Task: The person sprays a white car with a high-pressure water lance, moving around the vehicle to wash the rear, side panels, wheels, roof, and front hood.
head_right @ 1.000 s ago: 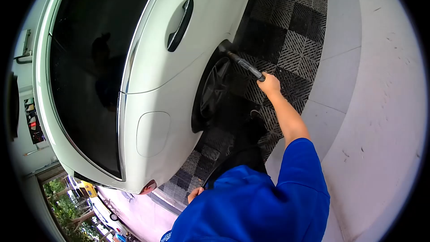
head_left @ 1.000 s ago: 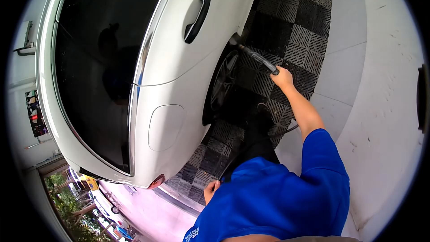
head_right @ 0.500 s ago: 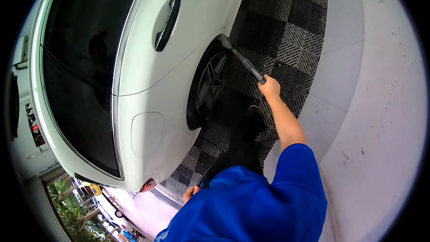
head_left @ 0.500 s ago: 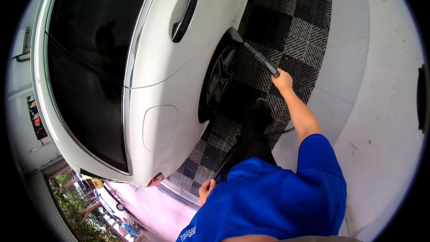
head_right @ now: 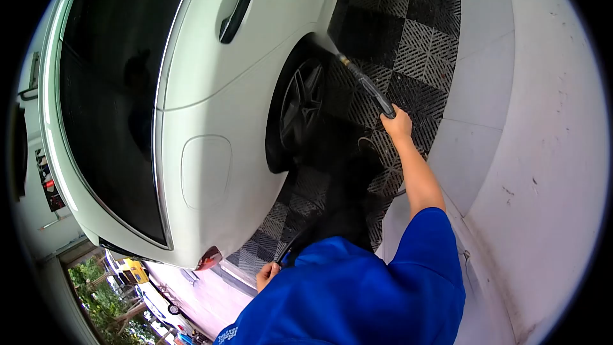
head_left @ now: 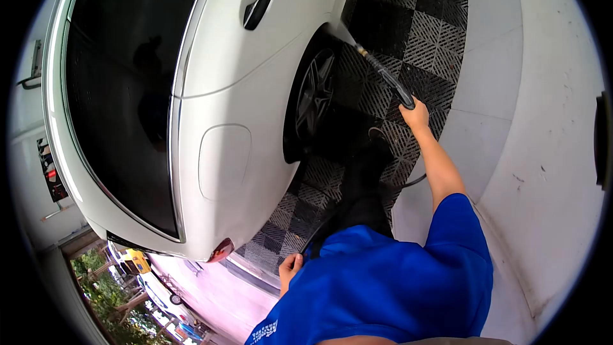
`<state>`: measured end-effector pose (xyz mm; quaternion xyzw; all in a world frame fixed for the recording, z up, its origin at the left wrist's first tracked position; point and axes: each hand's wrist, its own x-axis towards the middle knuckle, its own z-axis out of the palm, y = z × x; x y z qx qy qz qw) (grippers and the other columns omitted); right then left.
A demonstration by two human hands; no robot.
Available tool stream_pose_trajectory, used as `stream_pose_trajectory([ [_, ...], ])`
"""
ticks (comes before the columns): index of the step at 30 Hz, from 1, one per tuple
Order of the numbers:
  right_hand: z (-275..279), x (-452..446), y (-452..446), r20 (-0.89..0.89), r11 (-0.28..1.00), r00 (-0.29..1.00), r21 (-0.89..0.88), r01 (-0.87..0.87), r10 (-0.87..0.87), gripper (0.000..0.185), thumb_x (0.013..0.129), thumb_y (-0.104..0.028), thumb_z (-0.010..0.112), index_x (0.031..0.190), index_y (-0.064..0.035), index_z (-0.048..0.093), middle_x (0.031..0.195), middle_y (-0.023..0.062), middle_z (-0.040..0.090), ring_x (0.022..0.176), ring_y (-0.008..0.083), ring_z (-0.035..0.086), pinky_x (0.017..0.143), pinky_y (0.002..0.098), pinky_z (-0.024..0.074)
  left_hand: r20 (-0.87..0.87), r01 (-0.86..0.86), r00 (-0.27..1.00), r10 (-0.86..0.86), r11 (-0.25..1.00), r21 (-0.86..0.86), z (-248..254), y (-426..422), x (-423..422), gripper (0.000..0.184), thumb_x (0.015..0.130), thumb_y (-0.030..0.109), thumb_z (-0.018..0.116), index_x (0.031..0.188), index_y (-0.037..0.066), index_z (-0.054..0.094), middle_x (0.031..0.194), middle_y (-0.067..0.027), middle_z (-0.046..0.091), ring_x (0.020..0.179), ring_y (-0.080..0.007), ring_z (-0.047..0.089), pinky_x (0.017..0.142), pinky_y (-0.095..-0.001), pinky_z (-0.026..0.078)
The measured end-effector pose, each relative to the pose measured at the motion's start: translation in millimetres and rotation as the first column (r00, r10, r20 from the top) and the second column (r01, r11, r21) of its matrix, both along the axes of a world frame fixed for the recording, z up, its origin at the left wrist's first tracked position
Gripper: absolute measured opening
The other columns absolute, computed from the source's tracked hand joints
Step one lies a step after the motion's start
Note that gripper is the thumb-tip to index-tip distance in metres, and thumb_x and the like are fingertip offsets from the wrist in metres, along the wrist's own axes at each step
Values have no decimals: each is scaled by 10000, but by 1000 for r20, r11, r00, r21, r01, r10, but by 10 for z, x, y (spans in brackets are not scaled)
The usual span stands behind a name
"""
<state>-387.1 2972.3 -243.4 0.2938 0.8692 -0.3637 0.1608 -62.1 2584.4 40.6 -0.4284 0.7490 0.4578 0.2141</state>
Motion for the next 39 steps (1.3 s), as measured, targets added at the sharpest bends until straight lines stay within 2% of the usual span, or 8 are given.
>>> stream_pose_trajectory([
  [2, 139, 201, -54, -41, 983, 996, -172, 72, -80, 354, 779, -279, 693, 1096, -120, 680, 703, 86, 617, 665, 224, 618, 656, 373, 468, 38, -24, 999, 22, 999, 35, 35, -68, 77, 255, 969, 212, 591, 965, -32, 666, 760, 5, 612, 682, -62, 501, 615, -235, 416],
  [7, 71, 772, -205, -283, 982, 959, -188, -33, -22, 318, 746, -271, 698, 1016, -103, 690, 630, 61, 558, 595, 174, 565, 617, 340, 436, 47, 92, 995, -93, 996, 20, -15, -321, 382, 265, 971, 221, 582, 980, -31, 665, 758, -5, 615, 697, -74, 521, 639, -241, 427],
  [11, 276, 1227, -359, -343, 958, 938, -247, -144, 52, 295, 729, -264, 707, 962, -86, 674, 650, 97, 589, 593, 220, 593, 625, 351, 459, 24, 110, 993, -112, 992, 64, -96, -504, 704, 277, 959, 238, 599, 987, -29, 668, 772, -26, 629, 722, -85, 535, 664, -250, 441],
  [14, 254, 1587, -446, -470, 935, 867, -204, -291, 167, 277, 715, -244, 717, 934, -85, 657, 648, 146, 570, 606, 313, 589, 610, 366, 464, -7, 148, 989, -148, 986, 74, -176, -619, 935, 286, 948, 246, 616, 1003, -29, 669, 805, -42, 653, 760, -97, 563, 700, -261, 461],
  [16, 404, 1799, -498, -438, 914, 867, -201, -353, 238, 260, 714, -236, 718, 909, -80, 645, 648, 149, 566, 610, 321, 591, 605, 366, 462, -30, 228, 974, -226, 971, 77, -136, -658, 1017, 293, 935, 245, 634, 1037, -28, 665, 852, -74, 682, 817, -113, 596, 754, -277, 481],
  [21, 412, 2282, -698, -358, 842, 830, -175, -509, 428, 226, 710, -208, 718, 832, -81, 575, 640, 149, 559, 618, 358, 578, 589, 392, 449, 6, 165, 986, -166, 981, 105, -157, -686, 1270, 291, 927, 241, 645, 1047, -23, 668, 851, -81, 684, 806, -129, 610, 749, -274, 481],
  [30, 390, 2693, -1136, -114, 710, 707, -16, -704, 698, 224, 721, -274, 695, 887, -144, 621, 740, 147, 650, 775, 372, 639, 712, 479, 505, -23, 197, 980, -195, 975, 100, -189, -727, 1537, 291, 929, 244, 642, 1059, -14, 672, 868, -87, 695, 818, -130, 622, 765, -272, 482],
  [39, 213, 2509, -1583, 114, 679, 682, 67, -731, 723, 169, 748, -230, 665, 881, -129, 648, 773, 145, 662, 797, 356, 650, 729, 475, 516, 13, 144, 989, -145, 987, 72, -172, -796, 1665, 290, 937, 247, 632, 1063, -11, 673, 862, -73, 689, 806, -116, 603, 755, -266, 479],
])
